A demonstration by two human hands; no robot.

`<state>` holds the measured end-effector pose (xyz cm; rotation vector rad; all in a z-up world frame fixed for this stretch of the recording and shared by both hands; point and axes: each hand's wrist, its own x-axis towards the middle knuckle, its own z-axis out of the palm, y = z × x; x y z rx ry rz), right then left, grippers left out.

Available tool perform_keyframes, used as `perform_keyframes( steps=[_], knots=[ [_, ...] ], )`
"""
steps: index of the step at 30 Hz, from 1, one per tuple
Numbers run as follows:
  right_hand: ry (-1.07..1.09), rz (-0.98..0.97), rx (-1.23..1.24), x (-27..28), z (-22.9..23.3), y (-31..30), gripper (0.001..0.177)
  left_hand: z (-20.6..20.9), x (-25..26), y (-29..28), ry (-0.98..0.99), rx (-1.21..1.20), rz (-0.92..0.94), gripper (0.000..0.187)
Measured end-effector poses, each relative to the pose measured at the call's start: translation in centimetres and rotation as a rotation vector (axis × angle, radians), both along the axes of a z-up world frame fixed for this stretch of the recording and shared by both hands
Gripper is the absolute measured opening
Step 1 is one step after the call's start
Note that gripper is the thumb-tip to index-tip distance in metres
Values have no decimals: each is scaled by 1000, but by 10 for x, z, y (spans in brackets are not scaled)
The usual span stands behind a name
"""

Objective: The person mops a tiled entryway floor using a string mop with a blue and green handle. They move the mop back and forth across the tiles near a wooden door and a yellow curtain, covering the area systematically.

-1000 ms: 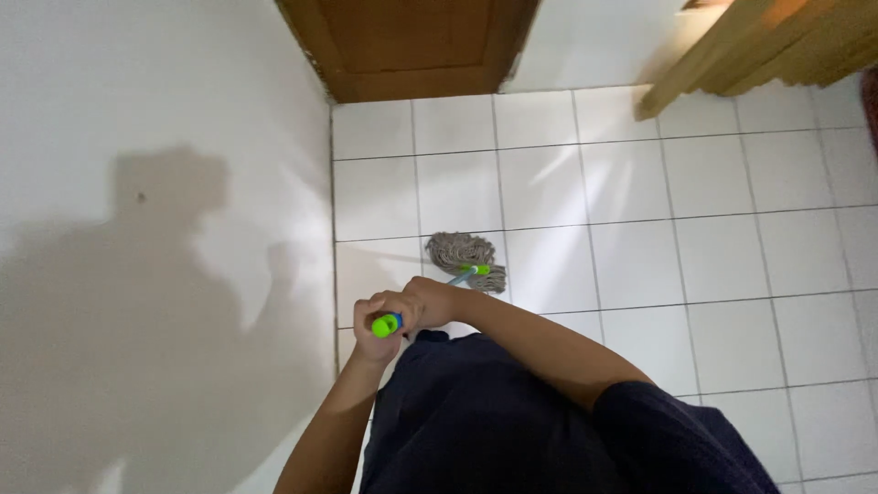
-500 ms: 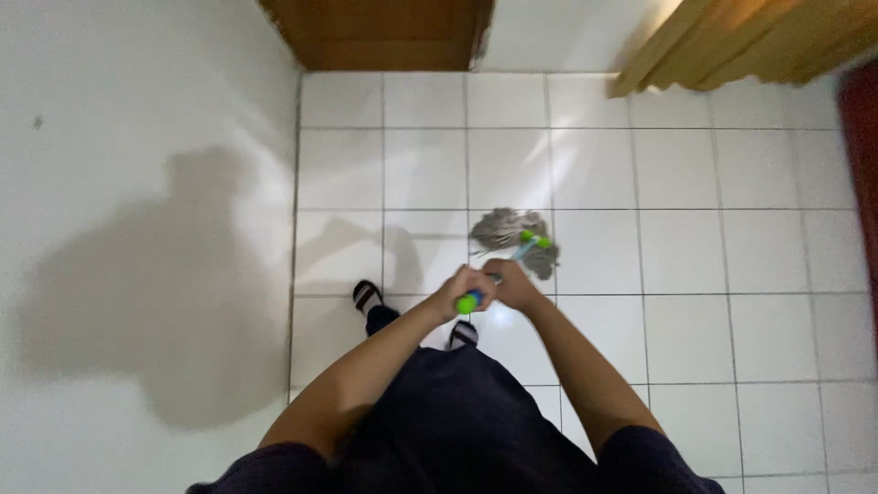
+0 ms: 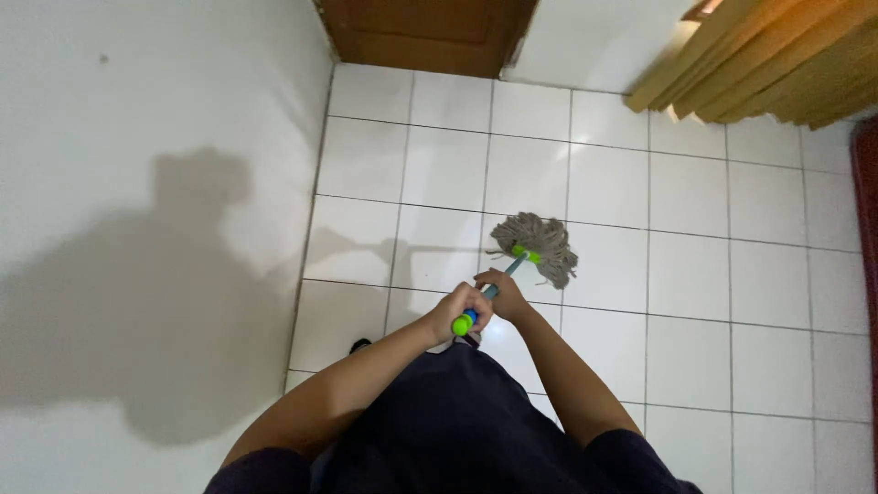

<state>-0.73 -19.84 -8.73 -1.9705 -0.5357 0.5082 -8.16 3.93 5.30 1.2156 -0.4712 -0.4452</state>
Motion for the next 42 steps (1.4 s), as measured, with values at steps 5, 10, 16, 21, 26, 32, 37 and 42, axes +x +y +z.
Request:
perform_keyframes(
  steps=[5,10,16,21,26,32,37,42],
  knots=[
    [128,67,131,-22,15,130,54,46,-39,108,55,64,133,90],
    [-42,349,313,-50,-34,269,67,64,-101,210,196,117,270,95],
    [-329,507,291,-83,-64,392,49,101,-140,280,288,244,362,80],
    [-139,767,339,-105,-112,424,60,118,-161,286,279,209,349,69],
    [-438,726,55,-125,40,381,40,116,-172,265,129,-4,400,57],
    [-341,687,33,-139,-50,268,77,118,-154,193,3,-67,305,72],
    [-218,473,-61,-127,36,169,13,115,-132,105,-12,-145,259,77],
    [11,148,-133,-144,32,47,41,-4,-135,20,124,-254,136,86]
  ],
)
